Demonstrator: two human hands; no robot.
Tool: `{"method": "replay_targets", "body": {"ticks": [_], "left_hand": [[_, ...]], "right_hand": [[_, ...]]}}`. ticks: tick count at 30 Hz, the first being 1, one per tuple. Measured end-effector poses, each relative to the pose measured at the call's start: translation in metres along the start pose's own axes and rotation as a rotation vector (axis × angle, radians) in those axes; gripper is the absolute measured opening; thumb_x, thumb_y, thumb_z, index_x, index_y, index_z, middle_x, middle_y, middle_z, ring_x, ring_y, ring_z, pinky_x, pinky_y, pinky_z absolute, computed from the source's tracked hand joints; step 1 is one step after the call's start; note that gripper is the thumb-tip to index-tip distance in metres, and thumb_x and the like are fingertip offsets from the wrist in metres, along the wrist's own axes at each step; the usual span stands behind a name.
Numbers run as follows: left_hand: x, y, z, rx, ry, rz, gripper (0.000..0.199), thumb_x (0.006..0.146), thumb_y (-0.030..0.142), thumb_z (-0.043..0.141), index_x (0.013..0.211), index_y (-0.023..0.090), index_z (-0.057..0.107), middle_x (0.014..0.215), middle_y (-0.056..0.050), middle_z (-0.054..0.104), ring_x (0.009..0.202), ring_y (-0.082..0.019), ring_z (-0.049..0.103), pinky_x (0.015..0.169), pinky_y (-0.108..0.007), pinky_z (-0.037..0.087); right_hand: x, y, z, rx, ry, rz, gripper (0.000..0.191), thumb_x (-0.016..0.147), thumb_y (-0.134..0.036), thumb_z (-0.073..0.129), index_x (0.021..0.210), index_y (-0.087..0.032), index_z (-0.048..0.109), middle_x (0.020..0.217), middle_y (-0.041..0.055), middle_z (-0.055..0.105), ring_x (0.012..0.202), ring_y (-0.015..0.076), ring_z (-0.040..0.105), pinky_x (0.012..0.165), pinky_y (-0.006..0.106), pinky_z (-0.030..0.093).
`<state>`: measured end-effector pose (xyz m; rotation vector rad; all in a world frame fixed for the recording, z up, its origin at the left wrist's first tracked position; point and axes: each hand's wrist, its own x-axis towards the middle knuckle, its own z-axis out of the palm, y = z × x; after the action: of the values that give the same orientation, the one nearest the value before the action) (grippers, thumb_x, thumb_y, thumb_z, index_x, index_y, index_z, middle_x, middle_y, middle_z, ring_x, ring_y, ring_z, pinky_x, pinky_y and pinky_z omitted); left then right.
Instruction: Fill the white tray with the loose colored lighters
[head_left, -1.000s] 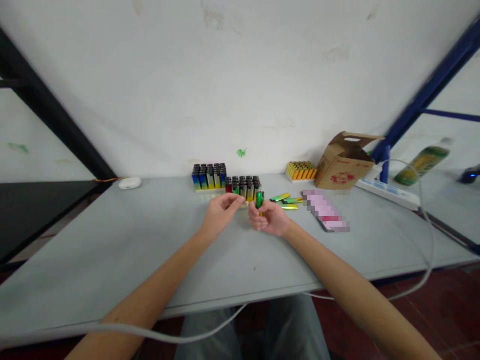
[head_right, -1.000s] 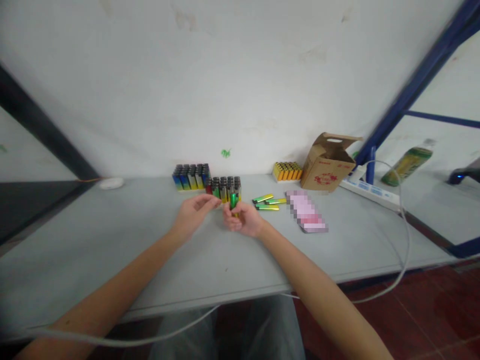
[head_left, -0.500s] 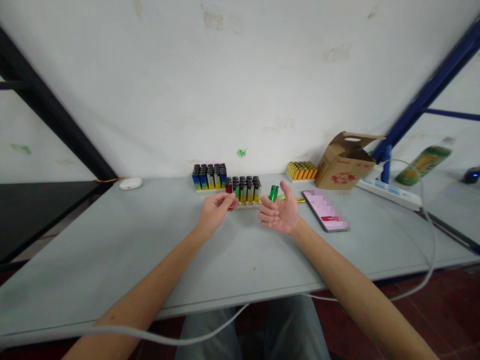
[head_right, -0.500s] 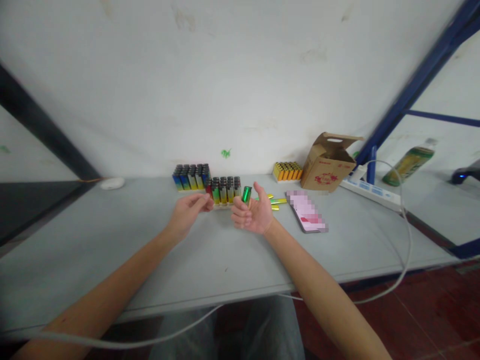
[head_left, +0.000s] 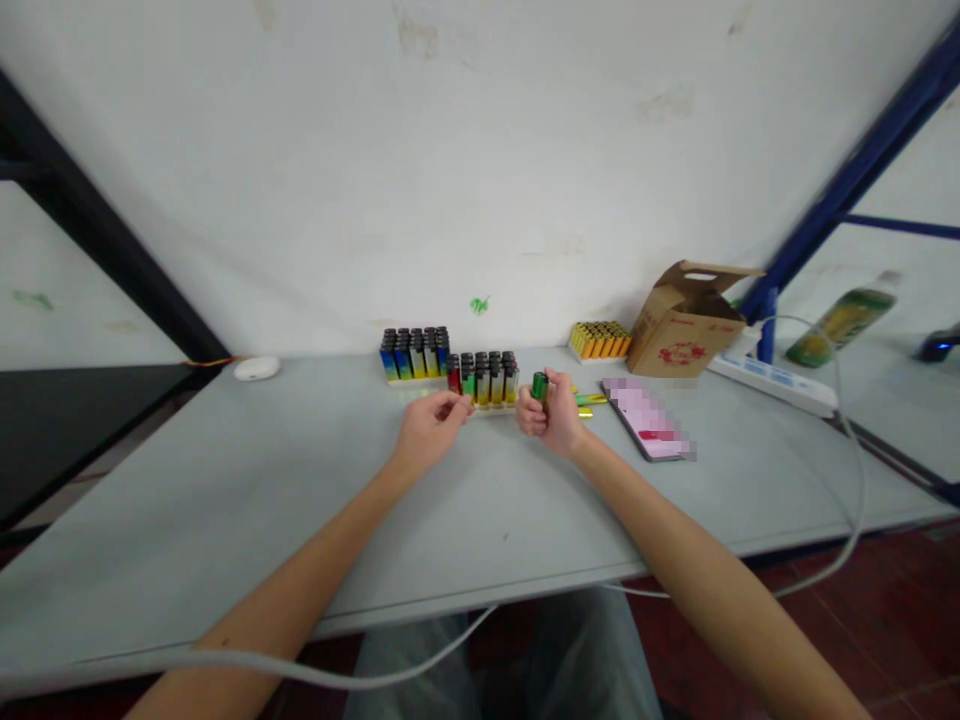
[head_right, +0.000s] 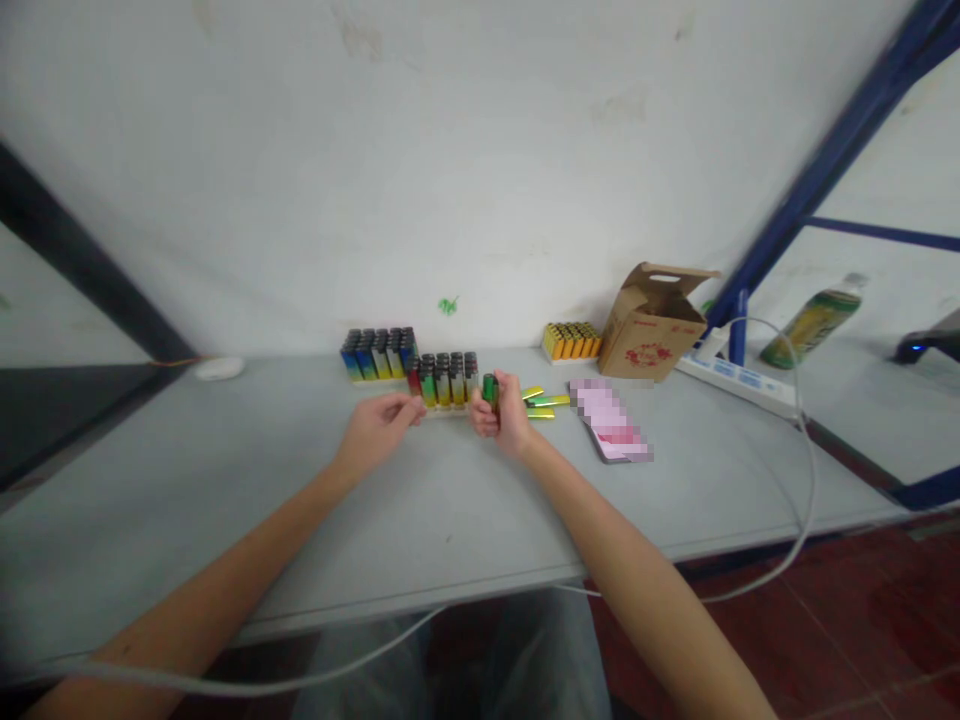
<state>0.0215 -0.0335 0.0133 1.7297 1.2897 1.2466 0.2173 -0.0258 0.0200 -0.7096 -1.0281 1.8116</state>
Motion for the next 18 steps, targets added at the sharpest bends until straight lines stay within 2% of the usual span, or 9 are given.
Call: {"method": "replay_targets", "body": {"ticks": [6,12,18], "left_hand": [[0.0002,-0.0023,-0.0006,0.032,0.008,0.023,0.035,0.078,0.047,0.054,0.067,0.016,0.066,0.062,-0.004,0.067,0.058,-0.016,0.060,0.056,-0.026,0.045],[-0.0009,-0.0009,-0.0006,0.023,0.000,0.022,0.035,0.078,0.048,0.056,0.067,0.016,0.066,0.062,-0.004,0.067,0.057,-0.017,0.060,0.055,-0.026,0.045],[-0.0014,0.0006,0.0001,-0.010,0.017,0.016,0.034,0.077,0.048,0.058,0.066,0.017,0.066,0.062,-0.004,0.068,0.057,-0.017,0.061,0.054,-0.026,0.045]], "right_hand": [[-0.0028,-0.0051,0.0057,-0.040,0.070,0.007,0.050,0.085,-0.056,0.021,0.049,-0.022,0.029,0.042,-0.0085,0.015,0.037,0.0069,0.009,0.035,0.019,0.013],[-0.0016,0.0001,0.0093,-0.041,0.097,-0.013,0.047,0.086,-0.052,0.022,0.051,-0.022,0.030,0.043,-0.0089,0.015,0.037,0.0066,0.007,0.035,0.018,0.010],[0.0006,0.0041,0.0056,-0.045,0.076,-0.012,0.046,0.085,-0.054,0.024,0.052,-0.022,0.031,0.042,-0.0090,0.015,0.037,0.0067,0.008,0.034,0.018,0.011]]}}
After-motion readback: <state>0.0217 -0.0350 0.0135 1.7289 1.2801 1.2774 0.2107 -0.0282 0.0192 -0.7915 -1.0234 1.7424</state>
